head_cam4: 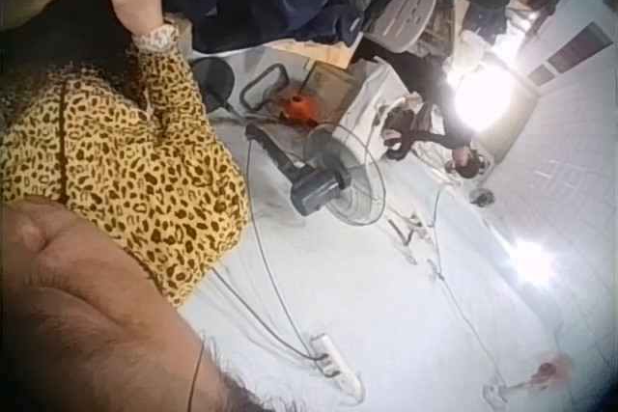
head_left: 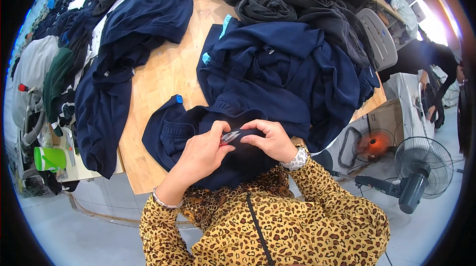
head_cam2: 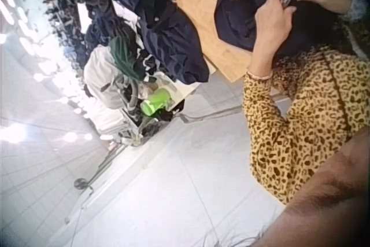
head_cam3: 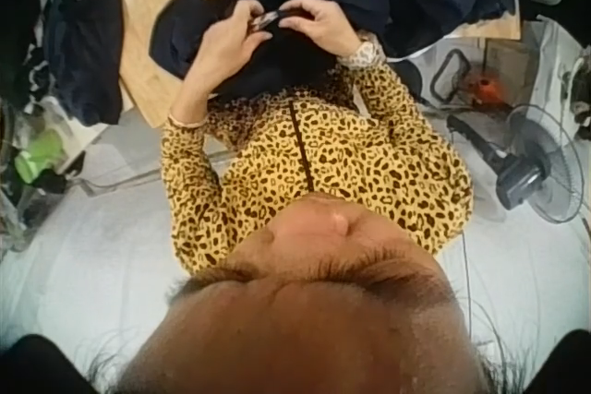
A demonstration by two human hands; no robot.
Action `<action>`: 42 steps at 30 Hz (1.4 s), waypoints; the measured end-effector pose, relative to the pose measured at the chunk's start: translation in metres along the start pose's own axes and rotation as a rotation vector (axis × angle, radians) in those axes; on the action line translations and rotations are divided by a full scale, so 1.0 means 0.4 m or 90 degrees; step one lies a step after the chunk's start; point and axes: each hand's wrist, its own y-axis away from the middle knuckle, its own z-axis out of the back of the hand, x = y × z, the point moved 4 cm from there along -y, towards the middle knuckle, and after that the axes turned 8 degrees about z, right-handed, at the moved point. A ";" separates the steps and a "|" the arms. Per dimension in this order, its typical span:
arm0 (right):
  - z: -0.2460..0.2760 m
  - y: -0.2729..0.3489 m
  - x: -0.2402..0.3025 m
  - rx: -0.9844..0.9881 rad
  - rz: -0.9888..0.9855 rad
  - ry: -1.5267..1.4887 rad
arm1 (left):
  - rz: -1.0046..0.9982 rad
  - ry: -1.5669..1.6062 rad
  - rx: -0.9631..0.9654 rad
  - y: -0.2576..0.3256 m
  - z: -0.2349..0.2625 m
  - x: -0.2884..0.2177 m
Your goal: The recorder is using small snips to trim loose threads from navy blue garment fabric pieces on a workbench.
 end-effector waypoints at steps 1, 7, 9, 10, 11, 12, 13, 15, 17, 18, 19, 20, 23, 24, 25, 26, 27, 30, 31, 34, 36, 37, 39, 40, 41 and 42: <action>0.000 0.000 0.003 0.000 0.000 0.000 | 0.000 0.000 0.000 -0.001 0.000 -0.002; -0.001 0.000 0.008 0.008 -0.010 0.012 | -0.038 0.008 -0.018 -0.008 -0.010 0.000; 0.000 0.000 0.007 0.002 -0.005 0.008 | -0.023 0.014 0.003 -0.013 -0.014 0.006; 0.000 0.000 0.007 0.002 -0.005 0.008 | -0.022 0.014 0.003 -0.014 -0.014 0.007; -0.001 -0.001 0.006 0.004 -0.008 0.004 | -0.010 0.020 0.012 -0.016 -0.016 0.010; -0.001 -0.001 0.005 0.005 -0.011 0.000 | 0.002 0.026 0.021 -0.018 -0.017 0.013; -0.001 -0.002 0.005 0.005 -0.011 0.000 | 0.003 0.026 0.021 -0.018 -0.015 0.014; 0.002 -0.002 0.004 0.005 -0.013 -0.003 | -0.015 0.087 -0.008 -0.019 -0.008 0.011; 0.003 0.000 -0.008 0.002 -0.011 -0.018 | -0.017 0.062 0.004 -0.024 -0.013 -0.003; 0.004 0.001 -0.012 -0.002 -0.007 -0.032 | -0.018 0.037 0.016 -0.024 -0.016 -0.010; 0.007 0.005 -0.012 -0.001 -0.005 -0.031 | -0.042 0.043 -0.011 -0.024 -0.017 -0.008; 0.011 0.011 -0.026 -0.018 -0.074 -0.147 | -0.044 0.043 -0.012 -0.027 -0.020 0.004; 0.015 0.021 -0.045 -0.059 -0.145 -0.336 | 0.045 0.423 -0.103 -0.042 -0.024 0.064; 0.017 0.024 -0.048 -0.080 -0.148 -0.410 | 0.041 0.425 -0.103 -0.042 -0.034 0.070; 0.020 0.028 -0.054 -0.081 -0.147 -0.406 | 0.075 0.457 -0.030 -0.045 -0.056 0.074; 0.015 0.032 -0.062 -0.072 -0.160 -0.466 | 0.112 0.487 0.040 -0.044 -0.072 0.072; 0.010 0.035 -0.066 -0.063 -0.174 -0.526 | 0.100 0.510 0.056 -0.048 -0.087 0.062; 0.013 0.038 -0.065 -0.074 -0.150 -0.506 | 0.139 0.662 0.146 -0.055 -0.128 0.060; 0.006 0.042 -0.071 -0.072 -0.150 -0.503 | 0.137 0.664 0.144 -0.054 -0.126 0.058; 0.020 0.044 -0.081 -0.199 -0.084 -0.371 | 0.161 0.695 0.128 -0.056 -0.115 0.048; 0.046 0.047 -0.076 -0.402 -0.020 -0.345 | 0.196 0.789 0.114 -0.052 -0.116 0.066; 0.060 0.055 -0.065 -0.444 -0.024 -0.272 | 0.194 0.789 0.112 -0.050 -0.114 0.072; 0.072 0.059 -0.005 -0.364 0.113 0.108 | 0.192 0.838 0.121 -0.042 -0.113 0.083; 0.065 0.057 0.031 -0.284 0.206 0.305 | 0.192 0.838 0.118 -0.041 -0.111 0.084; 0.060 0.042 0.057 -0.164 0.232 0.343 | 0.174 0.834 0.122 -0.042 -0.108 0.072; 0.048 0.027 0.072 -0.084 0.237 0.368 | 0.156 0.829 0.125 -0.042 -0.107 0.064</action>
